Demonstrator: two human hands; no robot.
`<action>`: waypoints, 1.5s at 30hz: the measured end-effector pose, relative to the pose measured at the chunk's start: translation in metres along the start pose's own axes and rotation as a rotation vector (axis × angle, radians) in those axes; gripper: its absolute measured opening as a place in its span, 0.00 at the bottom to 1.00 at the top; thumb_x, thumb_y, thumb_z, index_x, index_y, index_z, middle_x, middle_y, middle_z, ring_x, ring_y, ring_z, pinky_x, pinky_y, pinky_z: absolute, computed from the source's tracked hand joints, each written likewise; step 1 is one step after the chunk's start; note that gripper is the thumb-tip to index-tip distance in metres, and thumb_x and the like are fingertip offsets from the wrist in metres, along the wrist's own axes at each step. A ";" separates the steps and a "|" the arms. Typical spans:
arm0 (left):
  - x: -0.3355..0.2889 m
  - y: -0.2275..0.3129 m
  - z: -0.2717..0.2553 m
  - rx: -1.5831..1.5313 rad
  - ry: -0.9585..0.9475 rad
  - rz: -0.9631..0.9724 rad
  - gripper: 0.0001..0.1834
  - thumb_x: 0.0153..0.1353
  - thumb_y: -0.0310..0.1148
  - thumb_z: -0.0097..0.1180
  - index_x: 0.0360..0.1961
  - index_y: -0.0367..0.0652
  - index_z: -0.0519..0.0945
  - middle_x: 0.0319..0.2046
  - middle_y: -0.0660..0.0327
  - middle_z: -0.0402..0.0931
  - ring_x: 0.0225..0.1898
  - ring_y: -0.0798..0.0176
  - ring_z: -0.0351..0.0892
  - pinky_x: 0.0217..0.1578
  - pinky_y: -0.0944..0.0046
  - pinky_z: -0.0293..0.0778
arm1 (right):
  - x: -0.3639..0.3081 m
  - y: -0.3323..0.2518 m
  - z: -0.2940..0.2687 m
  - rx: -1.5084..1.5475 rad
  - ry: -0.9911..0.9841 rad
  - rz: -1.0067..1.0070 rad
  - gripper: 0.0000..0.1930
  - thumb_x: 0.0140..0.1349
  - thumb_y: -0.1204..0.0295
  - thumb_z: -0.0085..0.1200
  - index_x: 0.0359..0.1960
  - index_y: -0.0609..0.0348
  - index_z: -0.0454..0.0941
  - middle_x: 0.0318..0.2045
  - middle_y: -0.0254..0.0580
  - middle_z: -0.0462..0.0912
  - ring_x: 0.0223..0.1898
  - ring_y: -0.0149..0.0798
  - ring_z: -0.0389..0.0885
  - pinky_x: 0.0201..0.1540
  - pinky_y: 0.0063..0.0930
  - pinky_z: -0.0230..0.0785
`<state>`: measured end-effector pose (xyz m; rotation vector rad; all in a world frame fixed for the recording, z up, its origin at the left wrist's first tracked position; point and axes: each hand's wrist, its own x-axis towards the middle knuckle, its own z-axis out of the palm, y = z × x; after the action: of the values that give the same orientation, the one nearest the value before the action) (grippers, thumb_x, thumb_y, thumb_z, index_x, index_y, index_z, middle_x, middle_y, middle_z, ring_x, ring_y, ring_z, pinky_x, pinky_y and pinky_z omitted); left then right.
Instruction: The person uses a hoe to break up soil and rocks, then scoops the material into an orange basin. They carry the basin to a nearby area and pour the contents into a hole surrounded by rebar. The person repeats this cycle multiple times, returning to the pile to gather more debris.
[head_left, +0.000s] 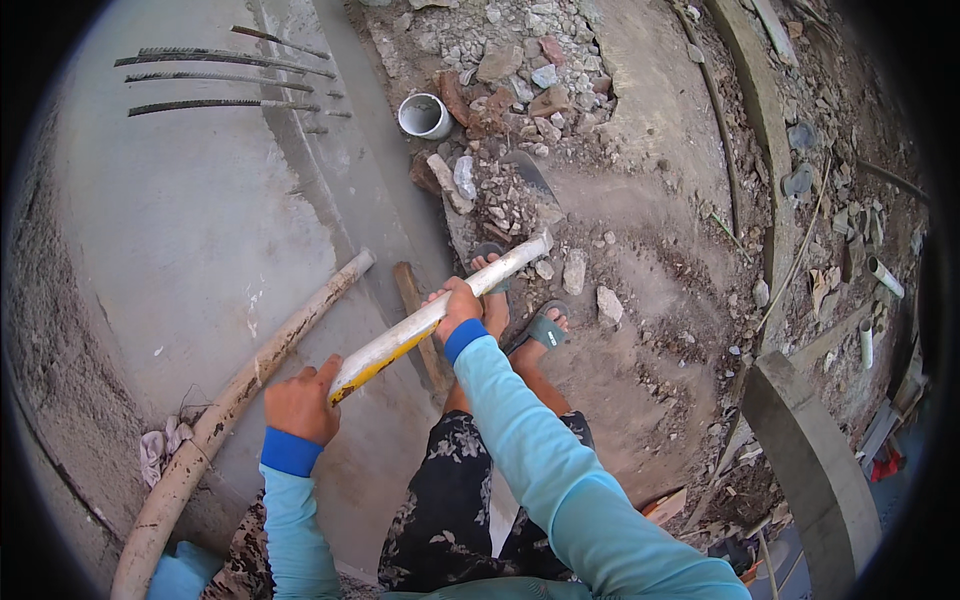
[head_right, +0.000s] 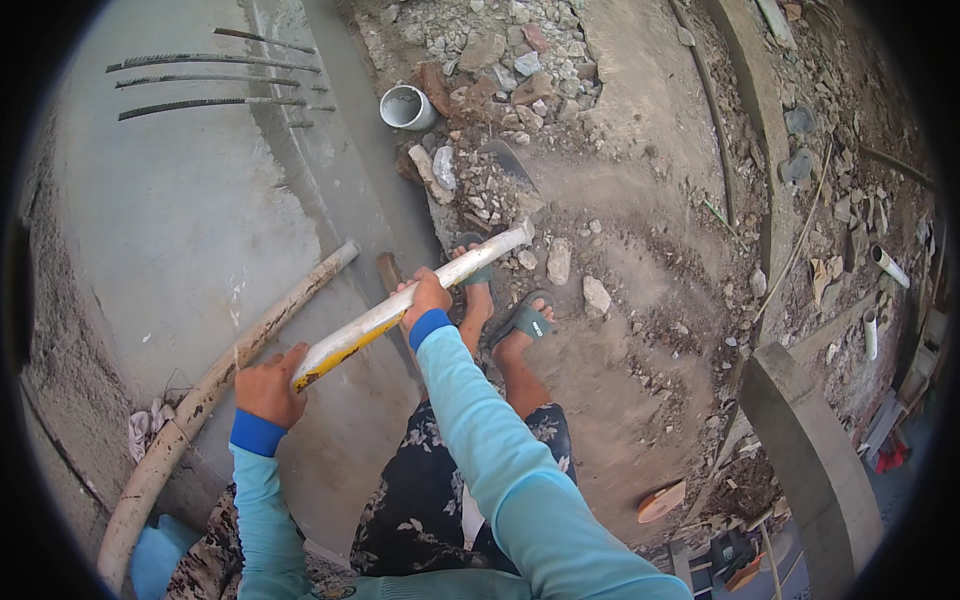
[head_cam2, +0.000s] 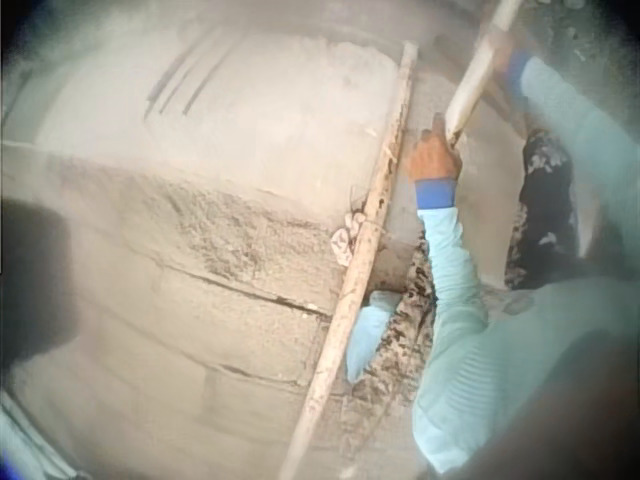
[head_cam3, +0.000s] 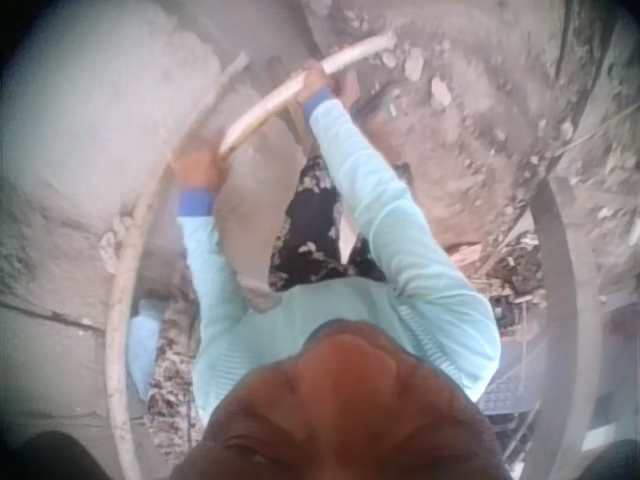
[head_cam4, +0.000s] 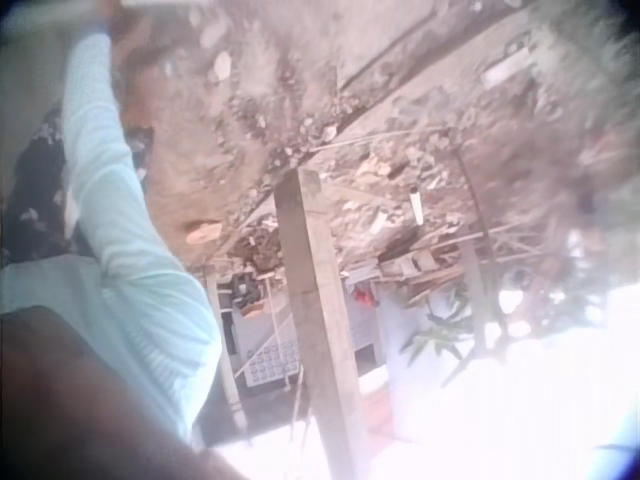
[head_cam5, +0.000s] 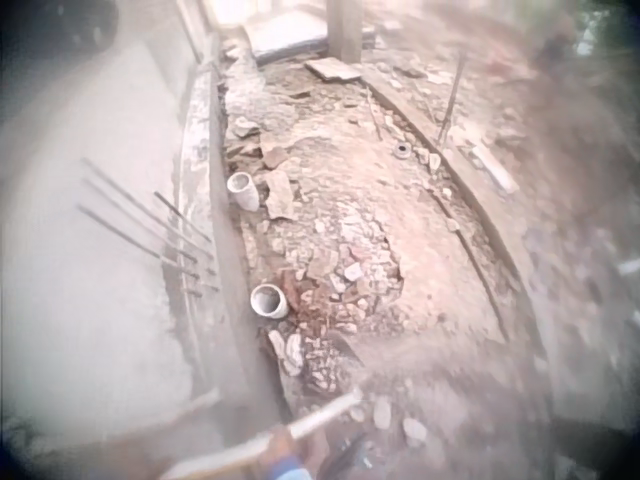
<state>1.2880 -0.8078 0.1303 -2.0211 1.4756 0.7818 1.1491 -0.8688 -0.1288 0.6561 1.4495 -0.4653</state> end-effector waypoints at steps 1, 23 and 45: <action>-0.013 0.000 0.003 0.012 0.014 -0.006 0.28 0.43 0.29 0.62 0.51 0.54 0.79 0.29 0.56 0.81 0.27 0.50 0.82 0.27 0.53 0.76 | 0.007 0.010 -0.008 0.007 -0.002 0.065 0.11 0.51 0.77 0.51 0.37 0.60 0.67 0.25 0.42 0.70 0.22 0.42 0.74 0.29 0.49 0.72; 0.064 0.183 0.160 -0.304 0.014 0.409 0.23 0.49 0.30 0.61 0.50 0.49 0.77 0.29 0.54 0.81 0.28 0.49 0.83 0.28 0.52 0.77 | 0.084 -0.207 -0.229 -0.036 0.133 -0.303 0.06 0.56 0.71 0.50 0.27 0.57 0.66 0.20 0.39 0.71 0.23 0.43 0.73 0.32 0.41 0.75; -0.053 0.048 0.124 -0.194 -0.013 0.077 0.28 0.41 0.30 0.64 0.50 0.55 0.80 0.31 0.56 0.82 0.31 0.49 0.82 0.32 0.53 0.77 | 0.024 -0.014 -0.163 0.131 -0.073 -0.141 0.06 0.55 0.73 0.54 0.29 0.59 0.69 0.22 0.38 0.70 0.23 0.39 0.72 0.27 0.41 0.73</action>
<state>1.2108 -0.6993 0.0775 -2.1037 1.5298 1.0025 1.0191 -0.7691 -0.1544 0.6366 1.4098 -0.6927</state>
